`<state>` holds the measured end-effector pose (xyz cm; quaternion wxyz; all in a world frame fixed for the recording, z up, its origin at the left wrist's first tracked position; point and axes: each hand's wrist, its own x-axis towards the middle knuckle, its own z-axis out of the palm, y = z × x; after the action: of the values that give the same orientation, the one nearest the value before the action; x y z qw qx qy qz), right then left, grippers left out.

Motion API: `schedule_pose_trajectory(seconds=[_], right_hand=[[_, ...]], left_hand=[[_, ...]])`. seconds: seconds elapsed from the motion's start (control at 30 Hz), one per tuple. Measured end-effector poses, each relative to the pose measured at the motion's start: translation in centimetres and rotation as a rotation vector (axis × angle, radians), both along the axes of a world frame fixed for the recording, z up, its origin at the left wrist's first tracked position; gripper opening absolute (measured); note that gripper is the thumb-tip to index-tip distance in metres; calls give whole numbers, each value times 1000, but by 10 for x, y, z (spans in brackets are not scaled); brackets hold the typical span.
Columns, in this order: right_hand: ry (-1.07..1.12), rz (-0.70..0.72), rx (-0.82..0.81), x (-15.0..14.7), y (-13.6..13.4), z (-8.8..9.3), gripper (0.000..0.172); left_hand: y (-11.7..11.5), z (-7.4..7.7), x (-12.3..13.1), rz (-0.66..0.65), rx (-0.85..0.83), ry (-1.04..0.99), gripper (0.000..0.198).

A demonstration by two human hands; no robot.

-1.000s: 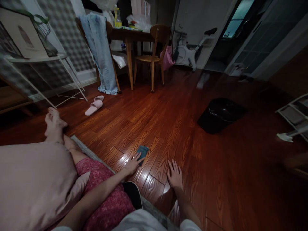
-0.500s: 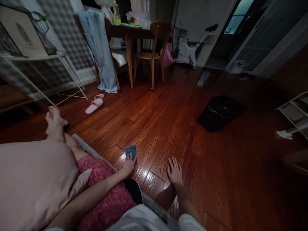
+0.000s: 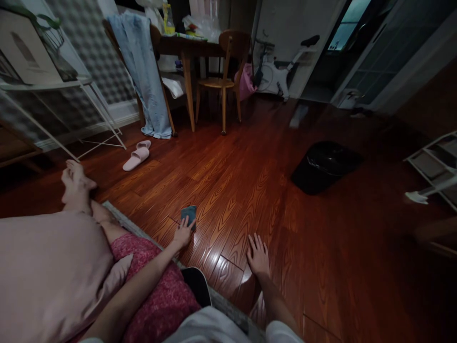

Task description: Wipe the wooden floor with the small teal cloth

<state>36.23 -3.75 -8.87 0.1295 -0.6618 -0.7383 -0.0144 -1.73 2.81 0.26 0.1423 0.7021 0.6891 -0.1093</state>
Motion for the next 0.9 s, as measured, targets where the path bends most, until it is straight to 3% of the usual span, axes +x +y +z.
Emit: schedule_pose_trajectory(seconds=[0.13,0.23,0.3,0.5,0.6,0.67,0.77,0.9], right_hand=[[2,0,-3,-1,0,2,61],[-10,-4,2,-1,1,3,59],[-18,-2,8,-1,1,3,59],[-25,7,9,1,1,1,62],[-18,6,4,1,1,0,61],[-17,5,9,1,0,-1,60],[-16,2,22,1,1,-3,59],[-9,4,24,1,1,-4,59]], left_hand=[[6,5,-27,214,-35,124,66],[0,-2,-26,211,-74,172,64],[-8,-9,-16,119,-98,175,63],[-38,-30,32,-329,-136,-5,69],[-44,-29,49,-561,-135,-122,77],[-41,-24,52,-622,-124,-165,76],[-30,-15,45,-535,-86,-165,70],[-7,-4,17,-229,-39,-48,71]])
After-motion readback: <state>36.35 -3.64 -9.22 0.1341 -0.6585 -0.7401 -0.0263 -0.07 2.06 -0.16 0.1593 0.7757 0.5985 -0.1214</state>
